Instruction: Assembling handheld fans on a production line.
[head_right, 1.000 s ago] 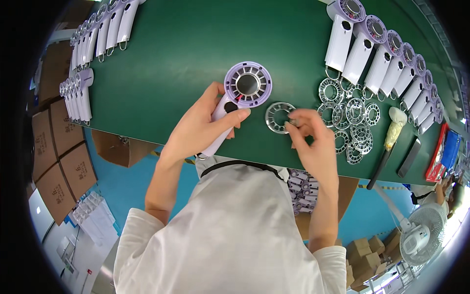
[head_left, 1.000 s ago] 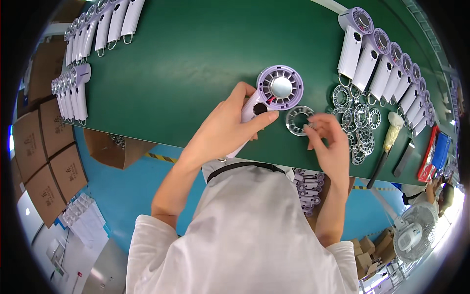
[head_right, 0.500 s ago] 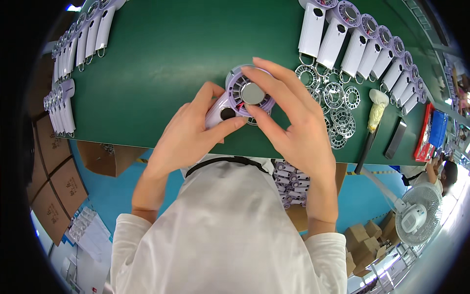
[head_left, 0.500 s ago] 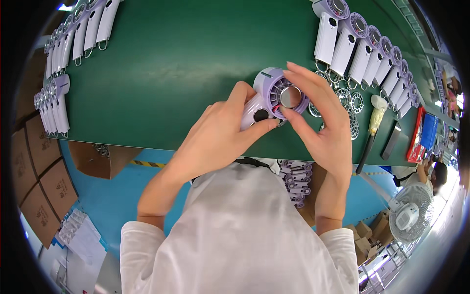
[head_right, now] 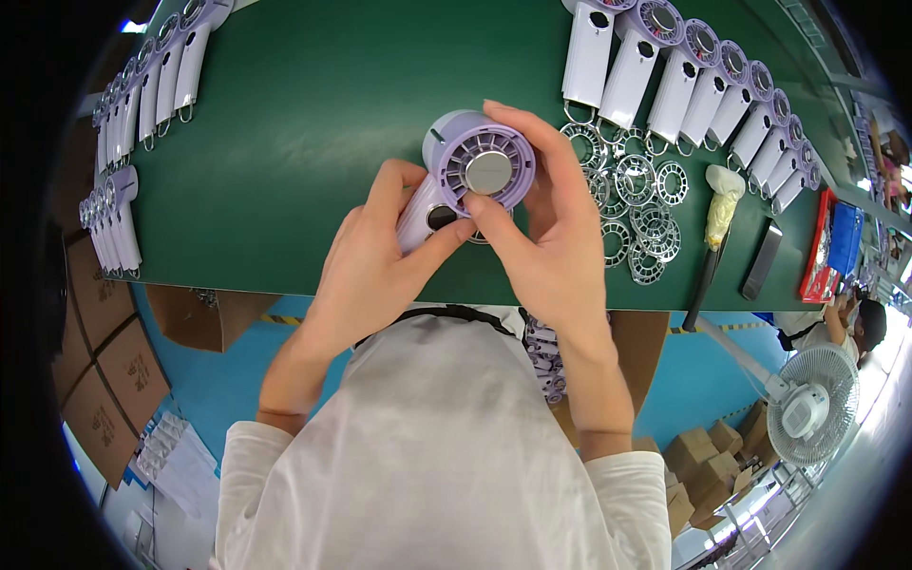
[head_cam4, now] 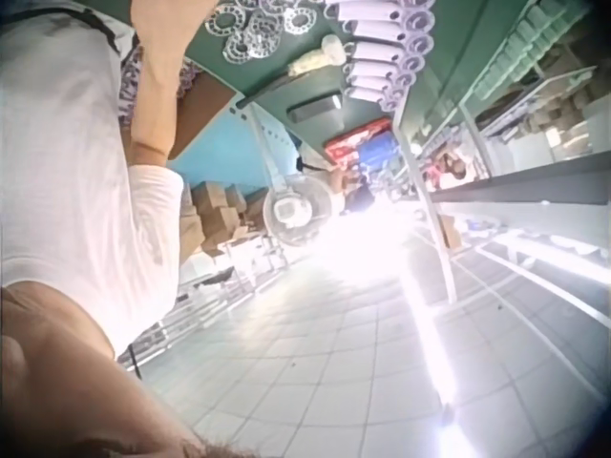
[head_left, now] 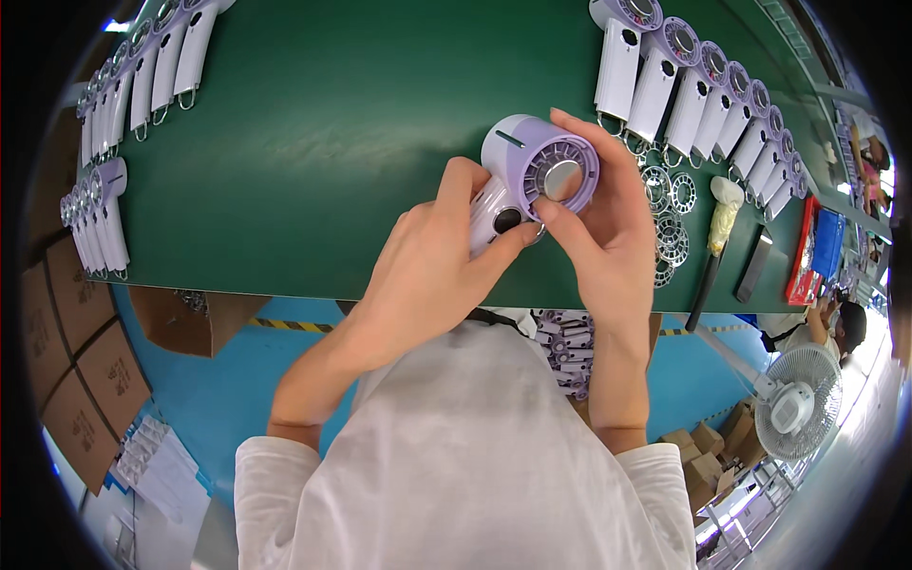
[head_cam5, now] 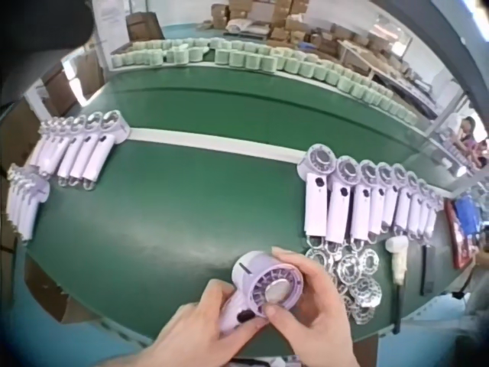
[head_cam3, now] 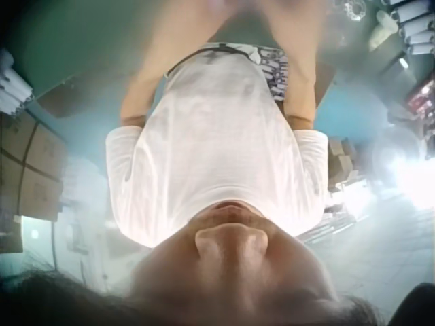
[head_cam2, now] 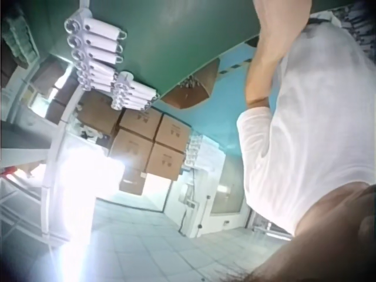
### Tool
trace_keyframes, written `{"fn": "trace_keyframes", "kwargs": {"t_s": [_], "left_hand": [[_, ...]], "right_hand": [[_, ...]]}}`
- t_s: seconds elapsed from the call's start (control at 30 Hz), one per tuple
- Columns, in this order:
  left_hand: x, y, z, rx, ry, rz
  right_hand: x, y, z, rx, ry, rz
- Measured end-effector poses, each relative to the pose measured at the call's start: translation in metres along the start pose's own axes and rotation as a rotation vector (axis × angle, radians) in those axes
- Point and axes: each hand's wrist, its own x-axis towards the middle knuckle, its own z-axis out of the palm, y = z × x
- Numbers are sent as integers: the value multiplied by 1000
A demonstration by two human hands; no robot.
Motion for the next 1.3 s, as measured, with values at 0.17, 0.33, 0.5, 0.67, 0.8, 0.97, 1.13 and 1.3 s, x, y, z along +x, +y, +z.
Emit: {"fn": "trace_keyframes", "kwargs": {"t_s": [0.17,0.33,0.5,0.67,0.8,0.97,1.13,1.3], "left_hand": [[2,-6,7,33,40,64],[5,-14,3,-117,-7,-77],[4,-13,0,-161,-30,-96],[4,-13,0,-172,-32,-71],[3,-13,2,-167,-12,-81],[1,-12,5,-161,6,-80],[1,-15,10,-131,48,-76],[4,-29,-6,-244,61,-196]], "right_hand": [[-2,7,9,34,106,-13],[4,3,4,-215,-13,56],[3,-4,3,-67,-71,86],[2,-1,7,12,-25,88],[2,-1,8,37,-5,77],[1,1,10,49,8,60],[4,10,11,-1,16,46],[6,9,-6,-380,52,-27]]}}
